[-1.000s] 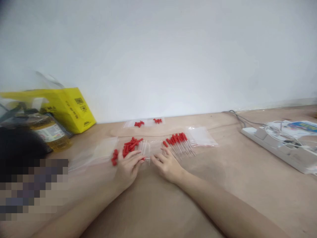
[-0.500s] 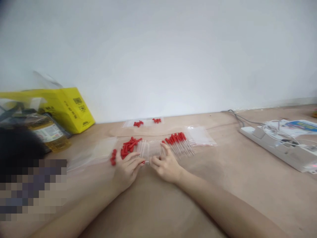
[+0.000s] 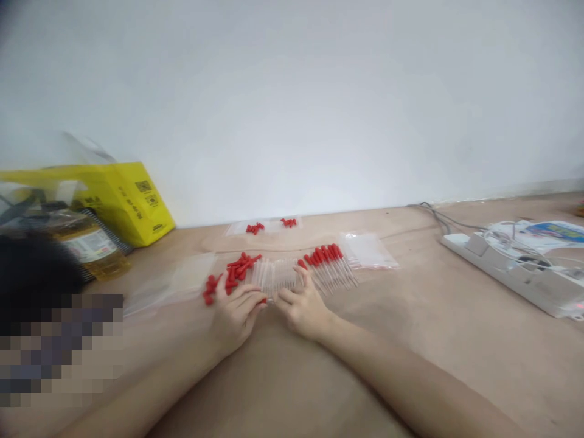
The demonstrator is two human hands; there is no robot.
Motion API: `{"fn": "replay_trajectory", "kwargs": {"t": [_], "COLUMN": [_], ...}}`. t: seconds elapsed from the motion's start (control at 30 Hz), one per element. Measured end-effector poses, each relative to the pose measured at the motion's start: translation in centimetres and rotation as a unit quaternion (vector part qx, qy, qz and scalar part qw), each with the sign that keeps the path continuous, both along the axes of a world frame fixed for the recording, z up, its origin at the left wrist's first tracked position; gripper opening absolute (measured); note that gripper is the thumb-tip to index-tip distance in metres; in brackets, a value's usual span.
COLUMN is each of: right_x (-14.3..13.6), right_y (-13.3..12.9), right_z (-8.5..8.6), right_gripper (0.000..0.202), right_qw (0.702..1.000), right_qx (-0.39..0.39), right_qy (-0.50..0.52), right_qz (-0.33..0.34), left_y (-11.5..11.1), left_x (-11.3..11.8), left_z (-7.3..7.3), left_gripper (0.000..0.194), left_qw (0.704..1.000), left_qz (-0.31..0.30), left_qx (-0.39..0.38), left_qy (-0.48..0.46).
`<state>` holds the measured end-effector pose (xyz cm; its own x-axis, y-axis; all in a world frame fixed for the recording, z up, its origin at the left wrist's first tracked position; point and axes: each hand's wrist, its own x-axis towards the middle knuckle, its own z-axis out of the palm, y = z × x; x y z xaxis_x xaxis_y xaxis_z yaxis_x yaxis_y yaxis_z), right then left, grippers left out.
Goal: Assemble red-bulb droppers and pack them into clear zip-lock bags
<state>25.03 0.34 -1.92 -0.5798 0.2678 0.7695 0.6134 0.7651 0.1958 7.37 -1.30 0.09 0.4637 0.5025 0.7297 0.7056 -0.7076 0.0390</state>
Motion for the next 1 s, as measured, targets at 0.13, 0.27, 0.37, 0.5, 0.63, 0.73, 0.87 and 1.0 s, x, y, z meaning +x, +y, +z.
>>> {"fn": "replay_trajectory", "kwargs": {"t": [0.13,0.27,0.37,0.5,0.63,0.73,0.87,1.0], "right_x": [-0.2,-0.2,-0.1,0.3,0.8,0.8,0.6,0.4], "right_y": [0.0,0.1,0.3,0.6,0.8,0.8,0.8,0.6], "right_z": [-0.1,-0.1,-0.1,0.1,0.2,0.1,-0.3,-0.5], "right_gripper": [0.027,0.026,0.026,0.023,0.014,0.012,0.018,0.021], "right_qw": [1.000,1.000,1.000,0.999,0.999,0.998,0.998,0.998], "right_qx": [-0.006,-0.015,-0.030,-0.047,-0.020,0.022,0.026,0.011], "right_qy": [0.000,0.001,0.009,0.019,0.040,0.050,0.049,0.067], "right_qz": [0.001,0.007,0.005,-0.003,-0.024,-0.031,-0.013,0.007], "left_y": [-0.1,0.0,0.2,0.6,0.9,0.9,0.7,0.6], "left_x": [0.1,0.3,0.1,-0.6,-1.0,-0.9,-0.5,-0.3], "left_z": [-0.1,-0.1,0.0,0.1,0.1,0.1,0.1,0.1], "left_gripper": [0.019,0.020,0.021,0.019,0.024,0.017,0.012,0.011], "left_qw": [1.000,1.000,1.000,0.999,0.995,0.995,0.998,0.998], "left_qz": [-0.004,-0.004,0.009,0.033,0.057,0.037,0.024,0.023], "left_qx": [0.004,0.001,-0.001,0.011,0.051,0.066,0.048,0.048], "left_qy": [-0.002,0.003,0.003,0.031,0.066,0.072,0.043,0.014]}}
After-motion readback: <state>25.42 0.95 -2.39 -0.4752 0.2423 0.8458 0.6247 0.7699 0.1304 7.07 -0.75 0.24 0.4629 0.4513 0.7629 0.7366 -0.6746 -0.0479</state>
